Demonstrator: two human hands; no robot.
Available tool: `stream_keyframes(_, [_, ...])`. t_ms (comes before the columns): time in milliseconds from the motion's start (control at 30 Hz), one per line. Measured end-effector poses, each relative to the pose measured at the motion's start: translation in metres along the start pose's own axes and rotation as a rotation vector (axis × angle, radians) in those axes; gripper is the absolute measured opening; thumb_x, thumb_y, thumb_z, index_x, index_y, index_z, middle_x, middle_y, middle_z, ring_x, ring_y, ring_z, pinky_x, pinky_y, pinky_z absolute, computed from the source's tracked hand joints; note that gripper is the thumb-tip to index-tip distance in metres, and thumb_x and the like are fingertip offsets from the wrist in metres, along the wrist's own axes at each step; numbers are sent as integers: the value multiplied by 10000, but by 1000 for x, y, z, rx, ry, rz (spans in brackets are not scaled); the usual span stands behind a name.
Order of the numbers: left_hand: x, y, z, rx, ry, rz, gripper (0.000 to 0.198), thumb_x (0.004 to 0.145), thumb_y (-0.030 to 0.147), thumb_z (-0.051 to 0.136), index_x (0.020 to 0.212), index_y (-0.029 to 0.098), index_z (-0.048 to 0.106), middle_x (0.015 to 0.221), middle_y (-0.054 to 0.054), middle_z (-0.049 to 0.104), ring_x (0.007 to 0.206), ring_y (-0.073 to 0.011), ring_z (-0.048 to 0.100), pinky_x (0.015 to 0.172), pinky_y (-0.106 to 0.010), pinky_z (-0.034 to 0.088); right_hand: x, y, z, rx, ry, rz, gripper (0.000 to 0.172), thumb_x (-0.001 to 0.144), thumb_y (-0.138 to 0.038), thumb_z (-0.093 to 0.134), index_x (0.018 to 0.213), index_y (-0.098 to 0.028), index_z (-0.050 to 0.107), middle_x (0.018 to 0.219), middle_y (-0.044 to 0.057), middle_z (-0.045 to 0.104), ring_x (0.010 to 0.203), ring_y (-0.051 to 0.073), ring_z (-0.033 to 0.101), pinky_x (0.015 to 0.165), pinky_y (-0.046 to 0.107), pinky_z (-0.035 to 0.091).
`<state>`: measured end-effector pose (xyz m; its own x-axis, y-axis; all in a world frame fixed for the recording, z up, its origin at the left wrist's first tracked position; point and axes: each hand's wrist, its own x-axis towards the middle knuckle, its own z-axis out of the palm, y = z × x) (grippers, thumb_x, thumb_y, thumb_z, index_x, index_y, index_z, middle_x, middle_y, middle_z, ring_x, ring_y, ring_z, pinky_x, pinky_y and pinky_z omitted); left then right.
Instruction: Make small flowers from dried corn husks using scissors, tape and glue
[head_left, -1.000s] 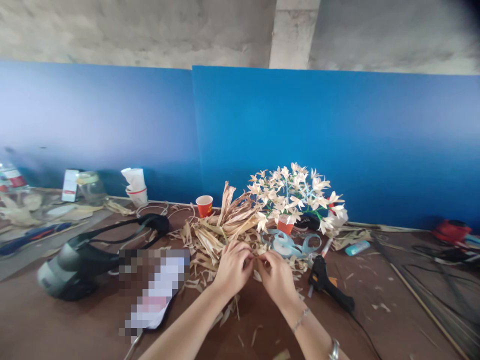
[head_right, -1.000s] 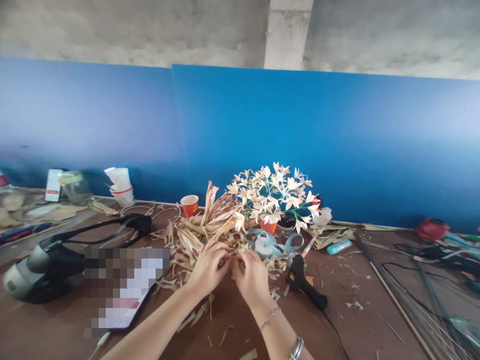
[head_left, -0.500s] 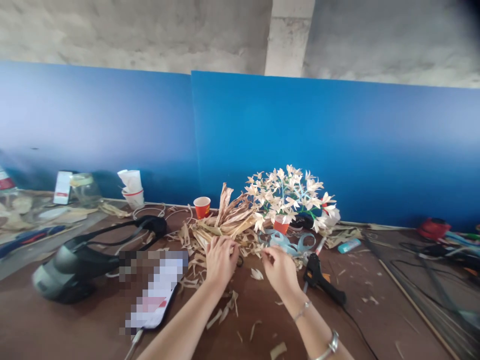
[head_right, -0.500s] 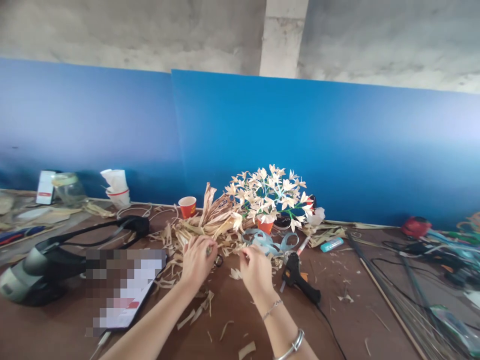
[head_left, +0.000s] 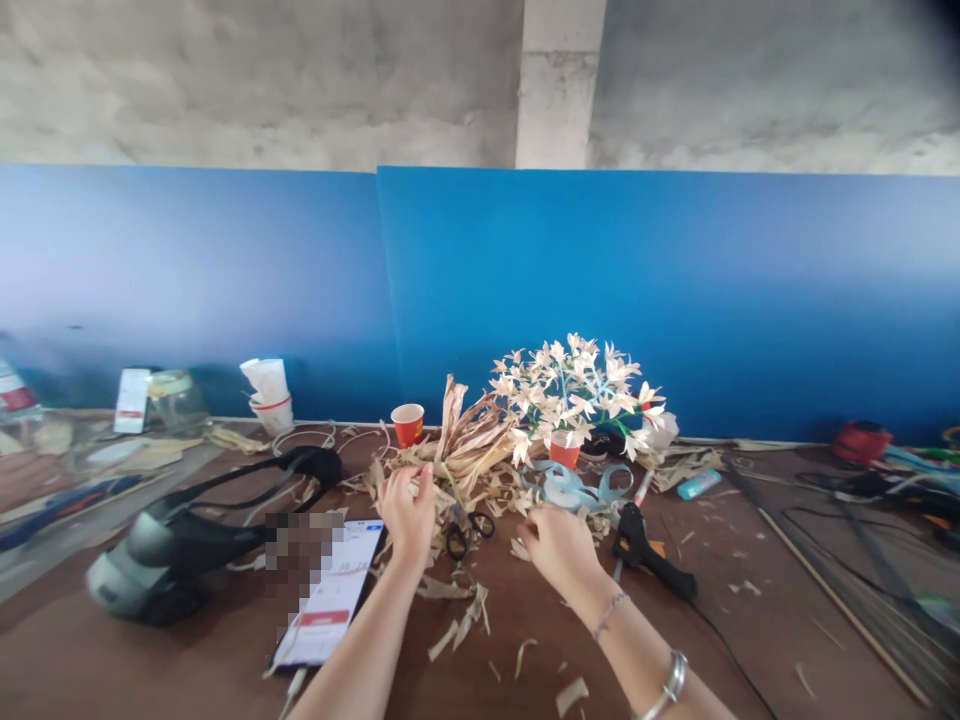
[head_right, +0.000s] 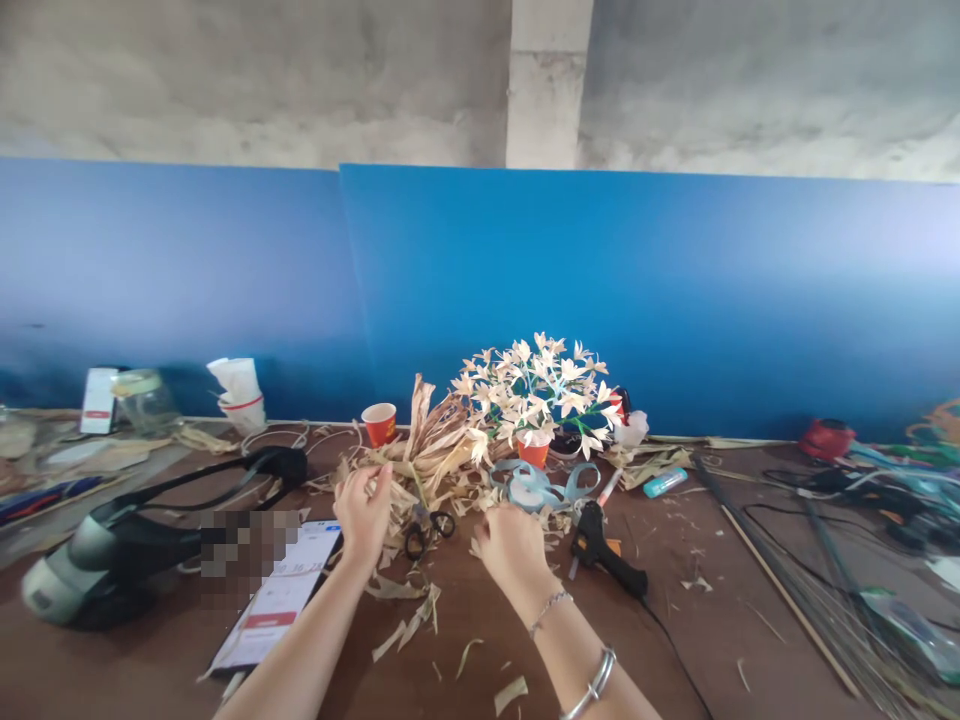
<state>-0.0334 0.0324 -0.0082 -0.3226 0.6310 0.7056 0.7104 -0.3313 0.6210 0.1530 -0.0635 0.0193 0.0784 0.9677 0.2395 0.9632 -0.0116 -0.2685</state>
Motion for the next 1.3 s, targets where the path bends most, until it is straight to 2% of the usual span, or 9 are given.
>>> stream_keyframes(167, [-1,2,0,-135,88,7,177,800,264,457,817,169,605,825,-78,660,795,-211,564,785,-344,390,23,-39,10,50,-5,-58,265,842,-287,431,759,-203,669,774,63,687,776,174,636,659,223,410])
stream_keyframes(300, [-4,4,-1,-173,88,47,172,809,240,446,833,166,599,826,-82,654,803,-211,543,774,-340,393,56,-75,31,64,-11,5,264,821,-262,454,756,-136,677,777,147,691,761,234,651,631,272,443])
stream_keyframes(400, [-6,3,-1,-191,74,79,168,812,242,450,842,166,597,820,-80,651,777,-209,537,761,-342,395,75,-88,44,75,9,47,185,773,-191,506,798,-111,671,817,181,685,786,263,651,641,303,457])
stream_keyframes(567, [-7,2,2,-255,21,60,168,811,246,457,867,175,599,834,-74,647,783,-208,543,763,-345,401,82,-84,48,155,93,61,179,757,-123,485,758,-133,664,798,153,689,777,243,653,629,277,447])
stream_keyframes(767, [-6,11,2,-404,-123,-66,245,751,367,549,873,172,635,825,-76,649,817,-236,564,743,-357,422,72,-68,25,311,214,-18,245,833,-307,430,791,-192,642,745,50,692,688,160,640,569,198,409])
stream_keyframes(900, [-5,20,0,-578,-227,-150,310,733,386,579,948,169,633,869,-70,652,819,-212,583,729,-315,444,64,-64,14,384,229,-125,195,808,-285,470,821,-207,649,738,24,694,664,146,631,564,187,397])
stream_keyframes(1033, [-3,22,-2,-720,-204,-189,262,744,374,570,888,173,654,880,-58,655,836,-196,591,750,-288,446,60,-68,11,434,202,-227,180,785,-249,502,824,-217,675,736,24,699,674,148,633,591,188,403])
stream_keyframes(1133, [-1,19,-3,-732,-167,-177,243,733,376,580,819,167,672,864,-64,660,838,-199,588,769,-286,438,61,-71,13,456,177,-271,177,770,-211,509,772,-220,686,710,17,698,658,143,629,583,182,403])
stream_keyframes(1300, [4,16,-6,-712,-134,-280,279,699,400,606,798,146,669,756,-57,664,708,-181,589,661,-259,447,68,-74,15,473,176,-289,218,791,-208,477,719,-194,682,705,28,693,651,139,621,591,181,405])
